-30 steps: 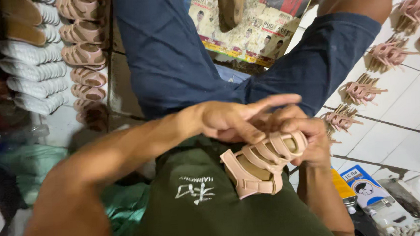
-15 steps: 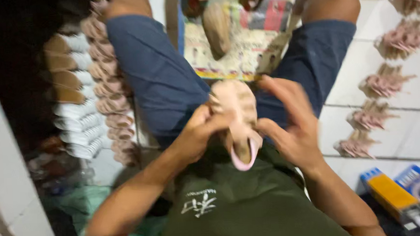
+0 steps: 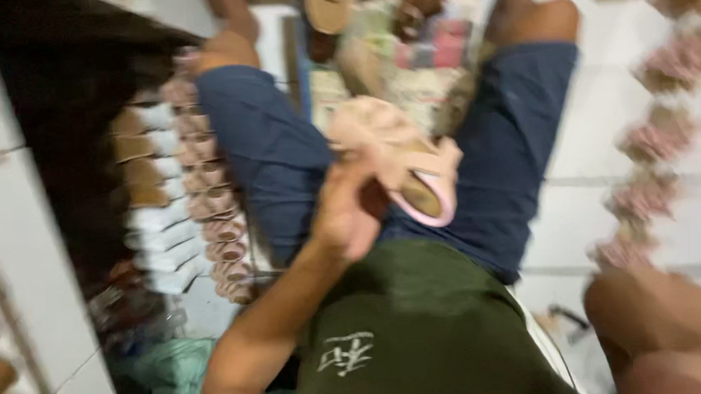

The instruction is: The person assembles a pink sandal by hand, threading straps through slots on the sole and adjusting them. The person handles multiple sandals and soles, repeatedly threading and arranging straps to form the upper.

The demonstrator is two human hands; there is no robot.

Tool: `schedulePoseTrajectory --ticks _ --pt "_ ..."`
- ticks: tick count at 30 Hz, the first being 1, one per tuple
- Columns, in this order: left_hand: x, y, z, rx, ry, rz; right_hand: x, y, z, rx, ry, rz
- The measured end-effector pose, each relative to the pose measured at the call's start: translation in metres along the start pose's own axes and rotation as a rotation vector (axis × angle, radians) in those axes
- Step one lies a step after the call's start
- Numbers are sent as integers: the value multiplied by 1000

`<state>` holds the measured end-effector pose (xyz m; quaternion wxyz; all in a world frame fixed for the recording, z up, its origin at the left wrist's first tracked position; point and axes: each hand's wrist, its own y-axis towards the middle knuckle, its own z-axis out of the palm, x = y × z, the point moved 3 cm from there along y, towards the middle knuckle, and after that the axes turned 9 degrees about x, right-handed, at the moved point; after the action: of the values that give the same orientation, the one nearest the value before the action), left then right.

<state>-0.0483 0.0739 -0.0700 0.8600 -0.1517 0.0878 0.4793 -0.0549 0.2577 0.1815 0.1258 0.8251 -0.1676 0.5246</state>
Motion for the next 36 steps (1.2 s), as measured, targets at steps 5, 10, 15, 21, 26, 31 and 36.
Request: schedulePoseTrajectory --ticks 5,10,15,21,26,31,36 --pt "1 -4 7 -107 -134 -1 -11 43 42 -169 -52 -200" --pt "-24 15 31 -201 153 82 -95 9 23 -672 -260 224" --pt "-31 30 41 -87 283 140 -133 -9 45 -826 -324 208" --pt "-13 40 48 -77 300 199 -141 -6 49 -915 -304 229" --pt "-8 48 46 -130 273 307 -139 -3 42 -946 -190 268" --pt "-7 51 46 -131 272 315 -141 1 38 -992 -97 213" --pt "-7 49 60 -103 262 315 -140 -1 42 -1014 -183 183"
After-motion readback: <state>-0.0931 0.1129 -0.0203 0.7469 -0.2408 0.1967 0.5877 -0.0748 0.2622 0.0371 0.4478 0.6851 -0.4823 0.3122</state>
